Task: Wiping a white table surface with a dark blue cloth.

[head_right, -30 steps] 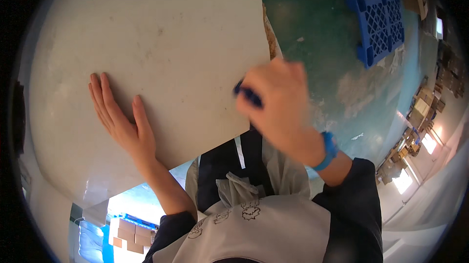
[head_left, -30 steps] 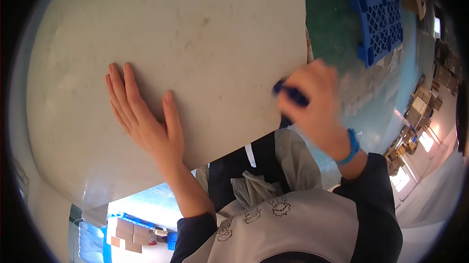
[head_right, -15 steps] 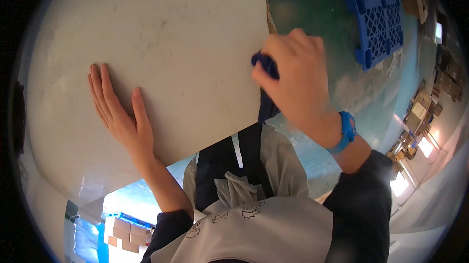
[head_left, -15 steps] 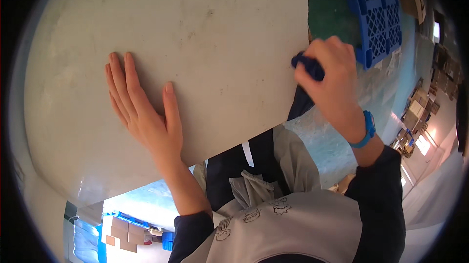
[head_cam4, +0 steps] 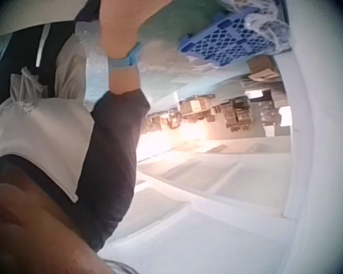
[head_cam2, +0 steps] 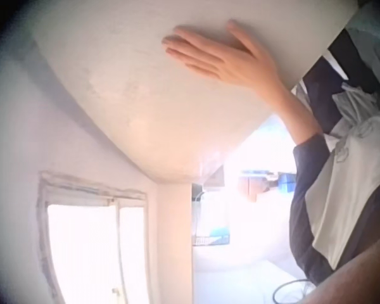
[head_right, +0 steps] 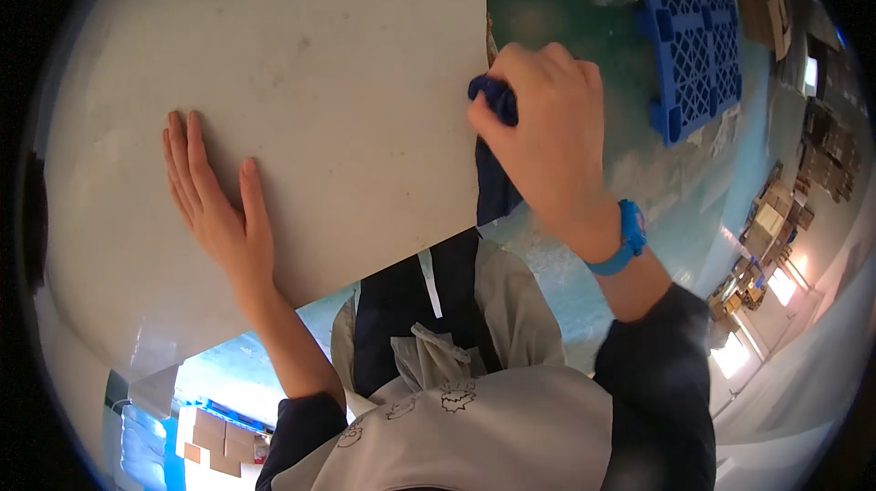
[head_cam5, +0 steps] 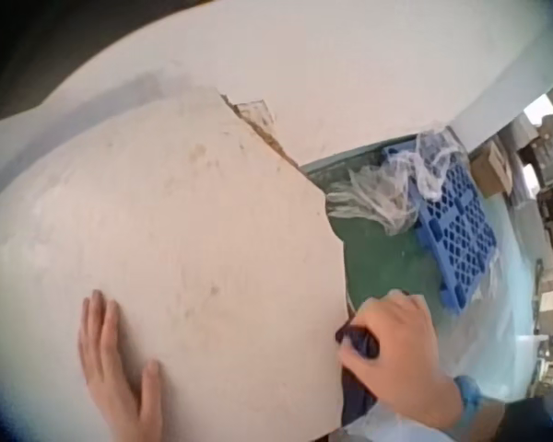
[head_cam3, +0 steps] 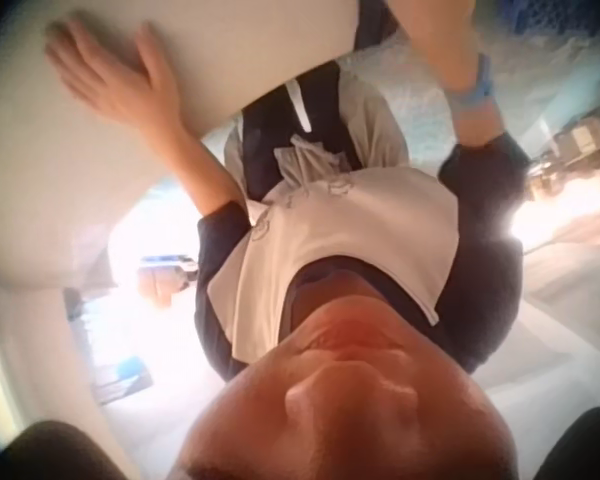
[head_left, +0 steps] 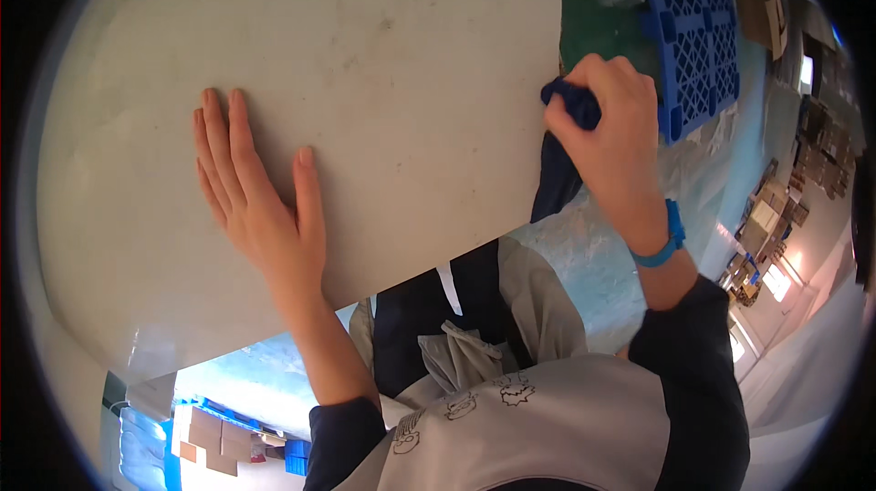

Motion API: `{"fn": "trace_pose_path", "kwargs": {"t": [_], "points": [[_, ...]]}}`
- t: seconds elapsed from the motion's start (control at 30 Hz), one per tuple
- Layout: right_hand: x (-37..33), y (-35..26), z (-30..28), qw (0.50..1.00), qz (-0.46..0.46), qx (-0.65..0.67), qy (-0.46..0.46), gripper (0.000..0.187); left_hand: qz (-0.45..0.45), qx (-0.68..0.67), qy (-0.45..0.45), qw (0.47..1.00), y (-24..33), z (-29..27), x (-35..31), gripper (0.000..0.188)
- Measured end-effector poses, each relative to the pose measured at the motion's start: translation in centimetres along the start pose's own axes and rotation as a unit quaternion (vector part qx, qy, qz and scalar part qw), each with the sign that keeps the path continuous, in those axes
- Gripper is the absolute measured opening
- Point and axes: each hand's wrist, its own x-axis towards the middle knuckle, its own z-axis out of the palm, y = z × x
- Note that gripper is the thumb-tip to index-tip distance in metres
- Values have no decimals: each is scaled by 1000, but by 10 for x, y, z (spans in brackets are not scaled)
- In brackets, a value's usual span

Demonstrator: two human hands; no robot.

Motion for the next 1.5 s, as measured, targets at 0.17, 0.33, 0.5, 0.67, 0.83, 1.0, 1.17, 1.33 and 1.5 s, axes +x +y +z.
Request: {"fn": "trace_pose_path", "kwargs": {"t": [0.17,0.33,0.5,0.67,0.83,1.0,1.17,1.33,1.5], "points": [[-9,-6,7,998,-62,27,-19,17,1,-1,5,1000,2,1,0,57],[-14,-23,19,997,59,7,48,16,-2,-2,9,1000,4,4,3,57],[-35,-19,15,998,-51,26,5,18,16,0,21,1000,9,5,-2,56],[-62,-38,32,997,63,-20,35,19,18,-14,20,1000,19,19,4,57],[-37,-8,26,995,79,4,54,18,19,-26,12,999,24,26,0,58],[-84,-44,44,997,67,27,27,15,26,-41,26,998,23,37,-4,59],[-51,-24,48,985,130,23,108,18,35,-44,29,998,22,43,-8,59],[-104,-49,57,990,127,54,42,18,36,-40,29,998,19,48,-10,59],[-48,-34,57,988,117,38,93,19,40,-38,37,998,16,43,-7,58]]}}
